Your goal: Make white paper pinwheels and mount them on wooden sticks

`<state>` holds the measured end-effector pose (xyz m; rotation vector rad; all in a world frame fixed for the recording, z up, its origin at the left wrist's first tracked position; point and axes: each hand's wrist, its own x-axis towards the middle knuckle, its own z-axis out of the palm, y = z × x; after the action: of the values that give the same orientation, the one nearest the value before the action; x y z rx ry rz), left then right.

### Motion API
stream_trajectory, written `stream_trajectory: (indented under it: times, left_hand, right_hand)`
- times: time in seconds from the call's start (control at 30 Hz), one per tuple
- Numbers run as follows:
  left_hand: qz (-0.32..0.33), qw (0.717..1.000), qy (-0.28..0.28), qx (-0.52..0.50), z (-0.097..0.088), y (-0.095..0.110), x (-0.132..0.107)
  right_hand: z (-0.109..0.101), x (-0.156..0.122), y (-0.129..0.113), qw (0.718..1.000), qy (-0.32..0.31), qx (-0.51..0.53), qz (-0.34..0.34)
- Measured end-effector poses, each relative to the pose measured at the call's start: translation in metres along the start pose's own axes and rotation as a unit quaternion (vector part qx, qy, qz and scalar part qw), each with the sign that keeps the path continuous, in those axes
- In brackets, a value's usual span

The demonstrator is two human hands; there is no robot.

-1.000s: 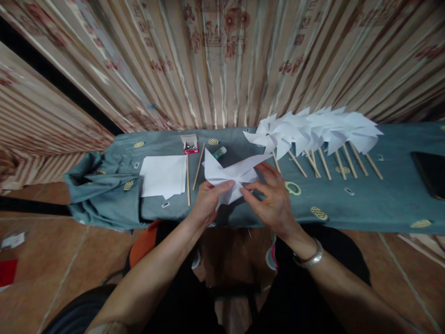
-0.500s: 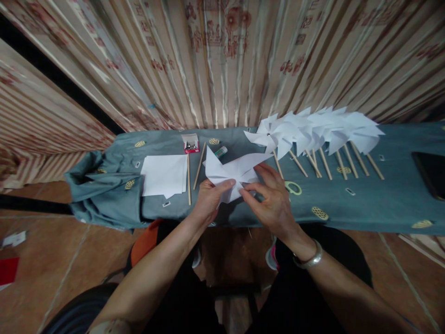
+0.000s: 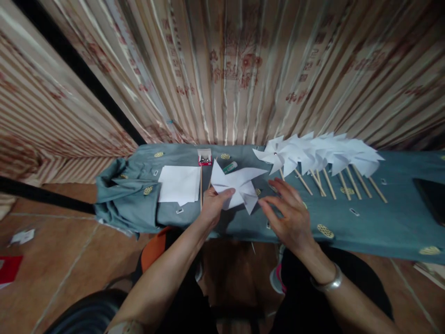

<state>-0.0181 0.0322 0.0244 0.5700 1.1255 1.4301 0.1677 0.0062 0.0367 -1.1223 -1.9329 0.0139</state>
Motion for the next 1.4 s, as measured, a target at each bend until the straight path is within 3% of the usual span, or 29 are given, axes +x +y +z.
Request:
stream_trajectory:
  times: [0.2, 0.43, 0.73, 0.93, 1.07, 1.2, 1.4]
  left_hand:
    - [0.046, 0.997, 0.065, -0.007, -0.026, 0.032, 0.015]
    - [0.107, 0.983, 0.127, -0.08, -0.057, 0.076, 0.034]
    - [0.146, 0.969, 0.175, -0.096, -0.082, 0.101, 0.044]
    - [0.152, 0.964, 0.171, -0.135, -0.086, 0.11, 0.046]
    - [0.141, 0.965, 0.155, -0.16, -0.086, 0.114, 0.048]
    - [0.141, 0.961, 0.157, -0.179, -0.084, 0.117, 0.048]
    - [0.143, 0.961, 0.152, -0.181, -0.085, 0.12, 0.047]
  right_hand:
    - [0.012, -0.005, 0.023, 0.997, -0.019, -0.005, 0.074]
    - [0.036, -0.014, 0.024, 0.992, -0.073, 0.023, 0.096]
    - [0.063, -0.009, 0.017, 0.987, -0.108, 0.06, 0.107]
    - [0.088, 0.037, 0.01, 0.98, -0.152, 0.093, 0.087]
    - [0.124, 0.088, 0.006, 0.987, -0.156, 0.035, 0.015]
    - [0.166, 0.133, -0.002, 0.978, -0.207, -0.005, -0.026]
    - [0.203, 0.164, -0.004, 0.947, -0.299, -0.101, -0.067]
